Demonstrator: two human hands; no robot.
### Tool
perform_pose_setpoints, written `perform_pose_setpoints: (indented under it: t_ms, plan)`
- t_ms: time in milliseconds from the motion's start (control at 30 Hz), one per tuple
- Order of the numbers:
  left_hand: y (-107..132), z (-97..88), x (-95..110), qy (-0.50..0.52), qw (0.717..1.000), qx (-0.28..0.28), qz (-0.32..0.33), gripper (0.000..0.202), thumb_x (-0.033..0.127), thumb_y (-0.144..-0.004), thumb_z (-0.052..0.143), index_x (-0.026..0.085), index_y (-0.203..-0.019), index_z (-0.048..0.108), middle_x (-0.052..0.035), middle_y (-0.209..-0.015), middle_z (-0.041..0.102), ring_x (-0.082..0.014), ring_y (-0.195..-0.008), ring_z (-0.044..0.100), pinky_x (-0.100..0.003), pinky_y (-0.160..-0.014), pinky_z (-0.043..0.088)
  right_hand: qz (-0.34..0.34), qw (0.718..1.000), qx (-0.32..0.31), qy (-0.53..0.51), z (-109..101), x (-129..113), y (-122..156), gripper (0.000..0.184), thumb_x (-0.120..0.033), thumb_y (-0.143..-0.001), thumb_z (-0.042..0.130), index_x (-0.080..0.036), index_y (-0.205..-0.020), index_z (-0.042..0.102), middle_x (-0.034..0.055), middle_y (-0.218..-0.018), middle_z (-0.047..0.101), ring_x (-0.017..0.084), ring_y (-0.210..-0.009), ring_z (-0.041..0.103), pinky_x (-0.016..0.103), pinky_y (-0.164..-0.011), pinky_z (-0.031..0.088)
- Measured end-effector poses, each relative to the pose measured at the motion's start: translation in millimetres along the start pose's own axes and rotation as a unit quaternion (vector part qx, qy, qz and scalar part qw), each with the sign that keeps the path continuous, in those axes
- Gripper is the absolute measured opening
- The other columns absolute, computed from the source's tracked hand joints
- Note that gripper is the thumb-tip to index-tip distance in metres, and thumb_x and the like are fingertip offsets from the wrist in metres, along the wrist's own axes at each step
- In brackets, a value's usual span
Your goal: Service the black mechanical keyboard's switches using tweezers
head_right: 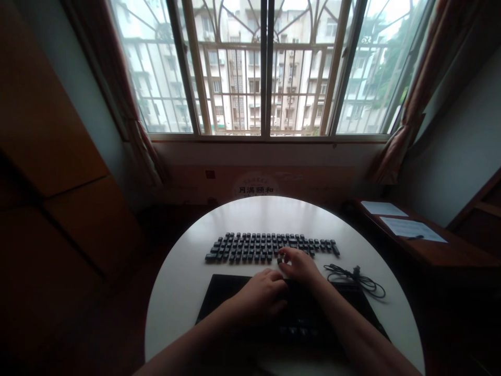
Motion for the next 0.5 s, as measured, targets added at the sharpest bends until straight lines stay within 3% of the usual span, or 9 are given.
perform_pose_setpoints:
  t_ms: [200, 500]
  plan:
    - [1.1, -0.5, 0.2, 0.000, 1.000, -0.008, -0.006, 0.019, 0.033, -0.087, 0.066, 0.021, -0.102, 0.068, -0.0078, -0.114, 0.066, -0.0279, -0.107, 0.060, -0.042, -0.095, 0.050, -0.017, 1.000, -0.006, -0.003, -1.3, 0.9, -0.6, 0.018, -0.026, -0.080, 0.064, -0.025, -0.094, 0.075, 0.0028, -0.092, 0.077, 0.022, -0.085, 0.071, 0.030, -0.077, 0.053]
    - [2.0, 1.6, -1.6, -0.002, 1.000, -0.001, 0.007, 0.022, 0.035, -0.088, 0.066, 0.021, -0.105, 0.067, -0.0081, -0.117, 0.065, -0.0278, -0.107, 0.059, -0.042, -0.095, 0.049, -0.045, 0.999, -0.016, 0.020, 3.2, -1.8, 0.6, 0.022, -0.029, -0.087, 0.061, -0.026, -0.100, 0.078, 0.0045, -0.106, 0.077, 0.024, -0.096, 0.072, 0.033, -0.086, 0.052]
Point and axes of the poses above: each hand's wrist, its own y-axis away from the middle knuckle, its own z-axis out of the palm, x = y × z, the point moved 2 cm from there along -y, towards the middle knuckle
